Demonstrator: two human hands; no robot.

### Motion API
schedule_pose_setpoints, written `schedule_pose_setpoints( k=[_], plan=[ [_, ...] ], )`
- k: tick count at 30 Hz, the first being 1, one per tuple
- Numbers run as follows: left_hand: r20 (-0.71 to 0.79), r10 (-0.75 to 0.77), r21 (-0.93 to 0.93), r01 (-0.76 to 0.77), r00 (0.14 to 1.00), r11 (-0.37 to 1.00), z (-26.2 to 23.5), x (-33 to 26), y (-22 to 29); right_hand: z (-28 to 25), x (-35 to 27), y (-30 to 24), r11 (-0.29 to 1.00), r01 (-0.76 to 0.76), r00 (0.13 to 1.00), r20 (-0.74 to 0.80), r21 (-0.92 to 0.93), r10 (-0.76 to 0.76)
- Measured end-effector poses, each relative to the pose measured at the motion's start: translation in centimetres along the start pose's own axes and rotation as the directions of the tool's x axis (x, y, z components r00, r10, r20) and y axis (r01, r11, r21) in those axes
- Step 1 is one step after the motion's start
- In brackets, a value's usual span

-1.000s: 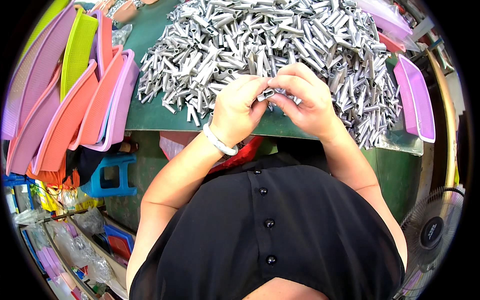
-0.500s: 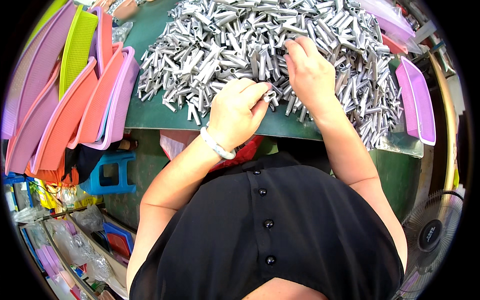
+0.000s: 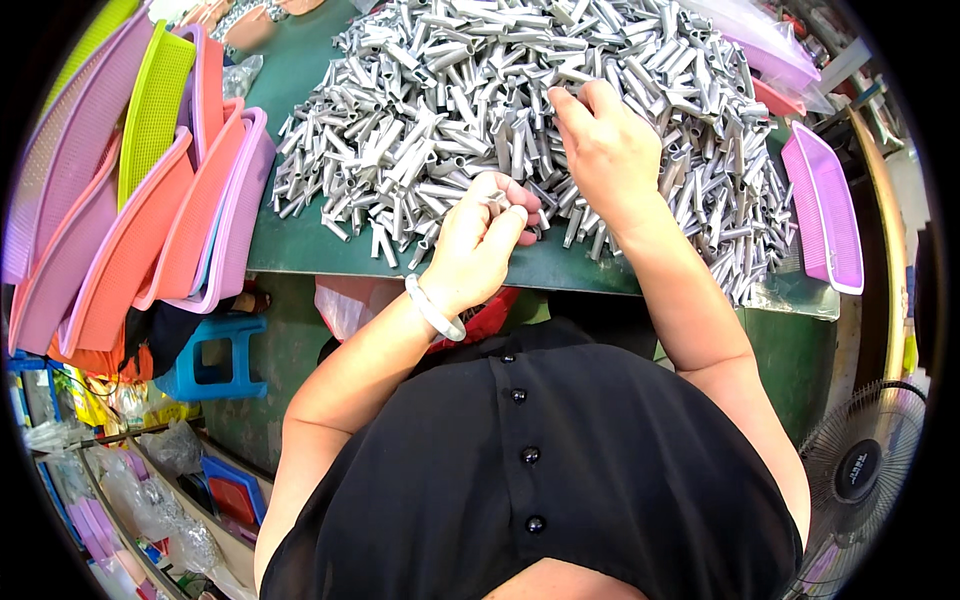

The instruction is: The person repeatedly picks up small silver metal parts from a large pile on a table, joins two pieces together by hand, and places the assembled pair into a red plastic bag. The person continues this repetitive assembly process throughout the clip.

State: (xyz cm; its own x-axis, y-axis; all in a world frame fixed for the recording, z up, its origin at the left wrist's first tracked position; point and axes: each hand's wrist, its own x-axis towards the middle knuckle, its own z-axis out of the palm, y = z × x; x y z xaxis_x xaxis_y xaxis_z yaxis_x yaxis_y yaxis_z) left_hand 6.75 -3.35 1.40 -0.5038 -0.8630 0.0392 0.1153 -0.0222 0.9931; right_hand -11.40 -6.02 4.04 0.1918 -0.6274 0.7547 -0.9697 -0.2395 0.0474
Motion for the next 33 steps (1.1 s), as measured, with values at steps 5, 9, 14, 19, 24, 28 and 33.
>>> schedule_pose_setpoints(
  k=[5,9,14,19,24,28,33],
  plan=[
    [0.032,0.004,0.019,-0.005,0.999,1.000,-0.1,0.5,-0.4,-1.0,0.2,0.3,0.963,-0.030,0.994,-0.090,0.266,0.056],
    [0.039,0.022,0.058,-0.024,0.999,0.998,-0.2,0.8,-0.7,-2.0,0.0,0.4,0.862,0.062,0.988,-0.152,0.503,0.017],
    [-0.015,0.145,-0.016,-0.145,0.989,0.989,0.2,0.7,-0.1,-3.3,-0.3,0.2,0.792,0.140,0.990,-0.106,0.594,-0.095],
    [-0.001,0.331,0.213,-0.324,0.943,0.922,0.3,1.0,-0.1,-3.9,-0.9,-0.7,0.731,0.207,0.975,-0.072,0.650,-0.212],
    [-0.018,0.540,0.428,-0.482,0.841,0.765,0.0,1.1,-0.1,-4.4,-1.5,-1.2,0.716,0.240,0.966,-0.088,0.656,-0.243],
    [0.001,0.520,0.451,-0.465,0.854,0.762,-0.2,0.6,0.1,-4.8,-0.5,0.2,0.740,0.232,0.968,-0.074,0.631,-0.240],
    [-0.010,0.420,0.344,-0.391,0.908,0.854,-0.3,0.6,-0.9,-3.0,-0.8,0.8,0.982,0.171,0.985,-0.030,0.075,-0.169]
  ],
)
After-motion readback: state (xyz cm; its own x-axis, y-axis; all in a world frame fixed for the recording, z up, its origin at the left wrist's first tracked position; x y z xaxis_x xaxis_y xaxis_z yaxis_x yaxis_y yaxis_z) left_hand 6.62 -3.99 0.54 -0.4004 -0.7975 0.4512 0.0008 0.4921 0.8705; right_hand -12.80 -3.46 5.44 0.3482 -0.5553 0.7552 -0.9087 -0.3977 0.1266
